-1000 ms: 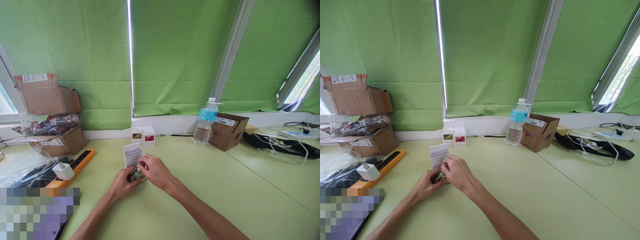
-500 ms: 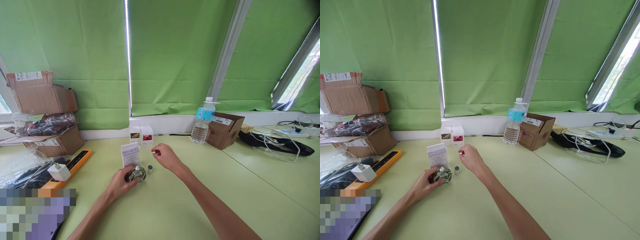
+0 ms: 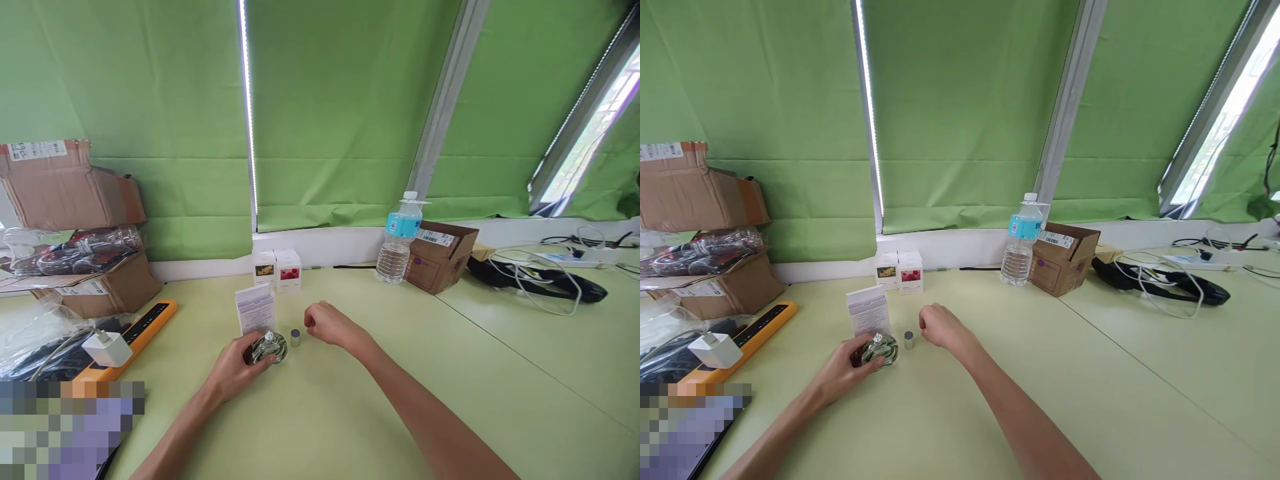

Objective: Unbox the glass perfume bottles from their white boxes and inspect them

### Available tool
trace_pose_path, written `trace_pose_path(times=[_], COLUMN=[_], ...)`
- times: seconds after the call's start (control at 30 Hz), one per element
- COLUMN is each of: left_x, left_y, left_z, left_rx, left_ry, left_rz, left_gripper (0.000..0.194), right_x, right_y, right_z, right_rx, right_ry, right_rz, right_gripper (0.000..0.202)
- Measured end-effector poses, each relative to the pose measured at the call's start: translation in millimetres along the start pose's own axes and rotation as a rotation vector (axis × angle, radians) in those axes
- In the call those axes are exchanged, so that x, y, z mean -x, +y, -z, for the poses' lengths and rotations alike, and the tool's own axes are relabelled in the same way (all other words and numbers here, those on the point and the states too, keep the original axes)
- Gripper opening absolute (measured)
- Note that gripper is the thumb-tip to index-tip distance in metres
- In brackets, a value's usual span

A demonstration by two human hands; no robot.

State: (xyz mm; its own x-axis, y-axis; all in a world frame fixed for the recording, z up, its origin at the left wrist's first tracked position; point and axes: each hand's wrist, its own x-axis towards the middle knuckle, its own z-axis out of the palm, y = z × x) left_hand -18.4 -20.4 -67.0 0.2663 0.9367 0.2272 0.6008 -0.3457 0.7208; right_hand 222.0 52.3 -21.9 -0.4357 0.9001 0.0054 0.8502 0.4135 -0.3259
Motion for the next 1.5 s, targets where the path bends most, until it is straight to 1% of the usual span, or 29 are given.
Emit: trace_pose_path(times=[0.2,0.33,0.43,0.47,0.53,0.6,0.63,0.7,0.77,0.8,0.83,0.93,1.03,1.17,1.27,1.37,1.43,1.5], left_x=[0,0,-1,-1,-1,-1,0,0,0,0,0,-1,-1,-2,-3,-3,-3,-4], left_y=[0,-2,-4,-4,-2,1,4,11,18,21,24,27,25,22,24,24,20,15], left_z=[-0.1,-1.0,-1.7,-1.7,-1.0,0.5,1.3,2.5,2.9,2.7,2.3,-0.3,-4.5,-9.2,-9.6,-10.0,-12.1,-14.7], left_rx=[0.017,0.078,0.173,0.205,0.25,0.275,0.283,0.294,0.311,0.325,0.339,0.366,0.381,0.431,0.515,0.526,0.5,0.488], left_ry=[0.008,0.002,-0.003,-0.008,-0.021,-0.035,-0.038,-0.041,-0.042,-0.038,-0.035,-0.028,-0.023,-0.005,0.069,0.122,0.097,0.045], left_rz=[-0.007,0.002,0.01,0.014,0.025,0.032,0.035,0.035,0.027,0.019,0.013,0.031,0.073,0.091,0.066,0.088,0.144,0.19], left_gripper=[0.025,0.028,0.032,0.034,0.036,0.037,0.037,0.037,0.038,0.038,0.037,0.035,0.033,0.036,0.043,0.042,0.042,0.042], right_x=[2,4,5,6,9,13,16,22,27,28,29,29,26,22,21,19,16,12], right_y=[2,6,8,7,4,-3,-7,-17,-26,-30,-34,-38,-37,-30,-18,7,29,54], right_z=[-9,-8,0,5,14,24,29,36,39,39,39,34,30,32,43,57,62,63], right_rx=[0.029,0.011,-0.01,-0.017,-0.029,-0.073,-0.116,-0.24,-0.324,-0.334,-0.333,-0.327,-0.385,-0.453,-0.5,-0.553,-0.535,-0.485], right_ry=[-0.043,-0.068,-0.041,-0.021,0.021,0.028,0.004,-0.093,-0.181,-0.198,-0.203,-0.184,-0.158,-0.172,-0.186,-0.121,-0.055,0.015], right_rz=[-0.015,-0.011,-0.001,0.005,0.021,0.053,0.082,0.164,0.242,0.261,0.274,0.301,0.326,0.327,0.307,0.258,0.179,0.09], right_gripper=[0.018,0.019,0.034,0.035,0.031,0.03,0.031,0.038,0.049,0.051,0.048,0.033,0.033,0.034,0.038,0.036,0.031,0.028])
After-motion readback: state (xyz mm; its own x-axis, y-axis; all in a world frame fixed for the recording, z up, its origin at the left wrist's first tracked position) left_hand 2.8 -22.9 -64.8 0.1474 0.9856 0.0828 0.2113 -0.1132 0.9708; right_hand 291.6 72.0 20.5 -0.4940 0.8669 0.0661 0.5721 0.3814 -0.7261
